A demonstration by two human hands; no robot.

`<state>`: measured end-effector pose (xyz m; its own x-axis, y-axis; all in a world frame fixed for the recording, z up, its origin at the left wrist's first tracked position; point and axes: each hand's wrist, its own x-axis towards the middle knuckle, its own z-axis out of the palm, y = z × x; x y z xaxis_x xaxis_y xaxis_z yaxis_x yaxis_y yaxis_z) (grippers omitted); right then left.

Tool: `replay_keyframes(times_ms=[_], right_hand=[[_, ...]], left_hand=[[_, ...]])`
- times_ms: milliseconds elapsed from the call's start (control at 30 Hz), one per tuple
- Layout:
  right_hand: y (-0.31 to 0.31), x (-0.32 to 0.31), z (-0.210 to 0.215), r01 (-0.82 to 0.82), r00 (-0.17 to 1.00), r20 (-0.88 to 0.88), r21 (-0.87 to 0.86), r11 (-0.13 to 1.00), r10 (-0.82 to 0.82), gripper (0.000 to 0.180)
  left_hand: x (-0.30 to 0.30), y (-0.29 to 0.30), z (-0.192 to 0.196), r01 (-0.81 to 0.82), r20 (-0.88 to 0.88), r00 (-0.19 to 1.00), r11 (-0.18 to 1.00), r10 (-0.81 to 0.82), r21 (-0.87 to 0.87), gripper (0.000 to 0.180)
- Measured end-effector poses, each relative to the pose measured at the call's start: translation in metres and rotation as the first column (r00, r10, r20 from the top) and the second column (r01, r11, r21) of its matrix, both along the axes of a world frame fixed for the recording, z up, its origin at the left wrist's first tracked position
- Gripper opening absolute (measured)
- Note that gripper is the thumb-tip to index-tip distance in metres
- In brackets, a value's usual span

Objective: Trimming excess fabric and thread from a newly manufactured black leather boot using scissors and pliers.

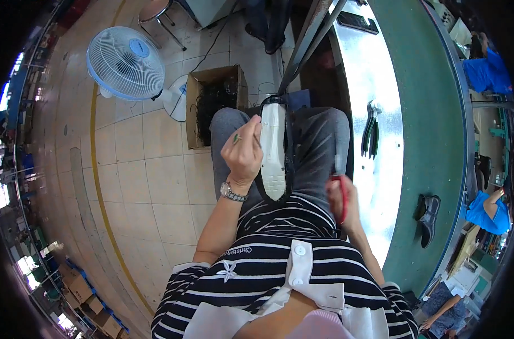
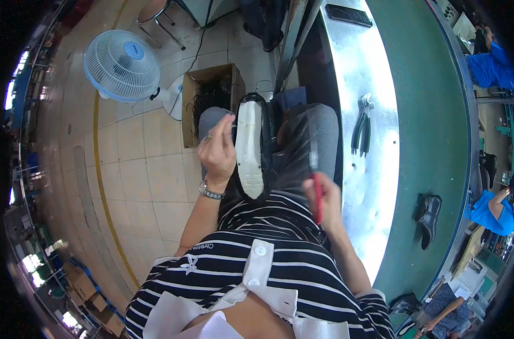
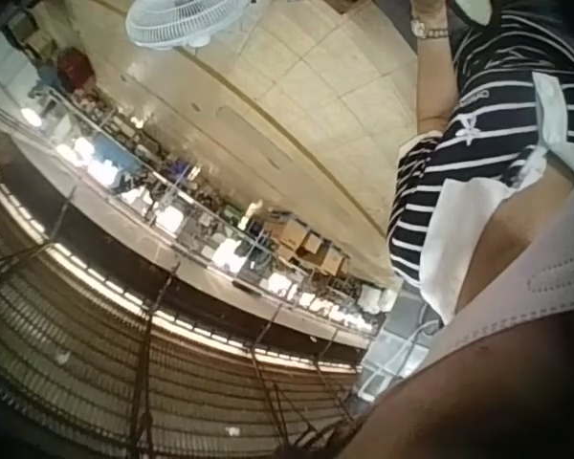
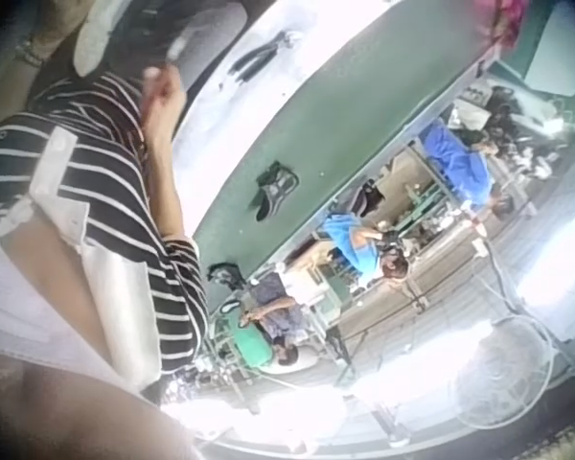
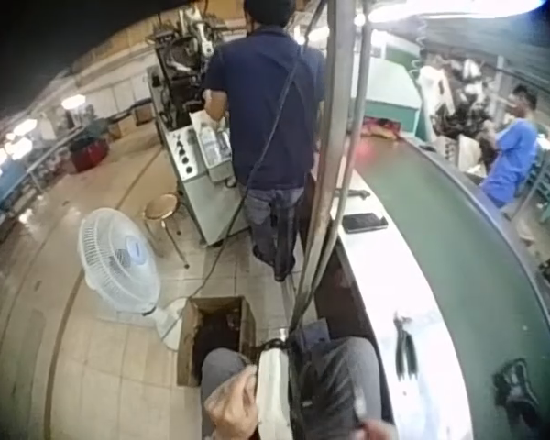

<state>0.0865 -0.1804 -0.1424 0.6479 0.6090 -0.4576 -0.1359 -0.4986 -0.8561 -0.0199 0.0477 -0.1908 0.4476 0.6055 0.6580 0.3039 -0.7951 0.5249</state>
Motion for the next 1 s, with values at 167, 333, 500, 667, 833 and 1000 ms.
replay_keyframes(times_ms=[167,333,500,667,833,1000], right_hand=[[-0.087,0.069,-0.063,0.427,0.888,0.294,-0.244,0.870,-0.354,0.037],[-0.160,0.089,-0.085,0.507,0.722,0.690,-0.478,0.717,-0.051,0.044],[-0.169,0.099,-0.098,0.450,0.684,0.725,-0.506,0.736,0.080,0.049],[-0.081,0.113,-0.087,0.403,0.698,0.715,-0.336,0.852,-0.048,0.046],[-0.030,0.157,-0.124,0.372,0.473,0.874,-0.308,0.875,0.107,0.066],[0.010,0.177,-0.140,0.385,0.561,0.817,-0.401,0.831,0.134,0.066]], left_hand=[[-0.002,0.028,0.080,-0.132,0.338,0.933,0.991,0.121,0.010,0.023],[-0.018,0.112,0.044,-0.179,0.084,0.980,0.984,0.178,0.008,0.025],[-0.061,0.173,-0.084,-0.282,-0.509,0.845,0.945,0.162,-0.167,0.059],[-0.068,0.141,-0.105,-0.286,-0.476,0.876,0.876,0.076,-0.387,0.062],[-0.013,0.038,-0.029,0.232,-0.062,0.962,0.915,-0.266,-0.331,0.048],[0.030,-0.006,-0.005,0.518,-0.325,0.799,0.854,-0.505,-0.053,0.042]])
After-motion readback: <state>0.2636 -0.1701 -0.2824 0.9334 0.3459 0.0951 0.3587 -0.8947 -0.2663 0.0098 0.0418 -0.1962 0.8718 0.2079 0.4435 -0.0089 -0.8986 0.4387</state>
